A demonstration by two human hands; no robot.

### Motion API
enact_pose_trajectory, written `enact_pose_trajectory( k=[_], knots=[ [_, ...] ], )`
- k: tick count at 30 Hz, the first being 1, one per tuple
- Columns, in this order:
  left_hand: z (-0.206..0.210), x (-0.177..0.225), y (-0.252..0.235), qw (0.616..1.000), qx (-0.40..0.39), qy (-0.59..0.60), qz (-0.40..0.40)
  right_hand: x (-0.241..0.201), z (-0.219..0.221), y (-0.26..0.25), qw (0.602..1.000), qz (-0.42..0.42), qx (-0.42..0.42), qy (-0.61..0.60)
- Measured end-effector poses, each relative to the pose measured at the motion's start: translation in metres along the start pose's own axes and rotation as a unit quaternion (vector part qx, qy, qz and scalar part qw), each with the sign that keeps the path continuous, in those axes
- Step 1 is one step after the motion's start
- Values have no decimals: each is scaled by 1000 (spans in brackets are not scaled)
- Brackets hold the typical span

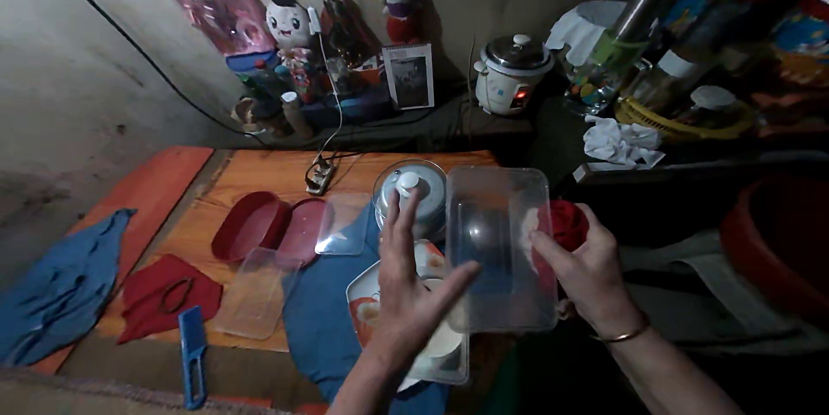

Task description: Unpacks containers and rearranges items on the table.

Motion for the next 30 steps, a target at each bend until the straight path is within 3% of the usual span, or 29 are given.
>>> enact_pose_trajectory(
  k=[1,3,5,7,10,12,14,16,19,23,27,30],
  knots=[
    [4,-15,0,989,-21,96,-114,-2,4,3,1000,-10,-11,-6],
    [22,-38,6,930,-67,257,-253,-3,11,7,998,-21,-57,1],
    [33,-52,14,902,-75,296,-305,-5,9,5,993,-27,-103,39],
    [32,-61,21,909,-59,262,-320,-8,-3,-3,994,-43,-85,46],
    [34,-59,26,922,-57,218,-314,-33,-23,-12,998,-65,-12,-15],
    [42,-52,27,931,-66,209,-292,-49,-17,-10,996,-75,-35,-41],
    [52,-46,25,938,-65,206,-272,-53,2,-4,982,-146,-121,25],
    [55,-42,25,939,-47,213,-266,-45,24,9,934,-255,-198,150],
    [54,-39,26,950,-20,201,-240,-30,44,32,880,-341,-206,259],
    [56,-28,27,973,-23,162,-166,-36,57,46,883,-304,-196,299],
    [51,-29,23,982,-11,135,-131,-33,67,41,926,-249,-225,174],
    [38,-34,20,987,9,104,-119,-21,71,42,922,-206,-317,81]
  ],
)
Point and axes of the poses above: each hand's wrist, its own y-axis away from the middle knuckle, its own z-axis out of the palm, x = y × z, the point moved 6 cm from there along -y, towards the middle knuckle, and after that the axes turned 3 degrees about -y, right-handed, at the moved point
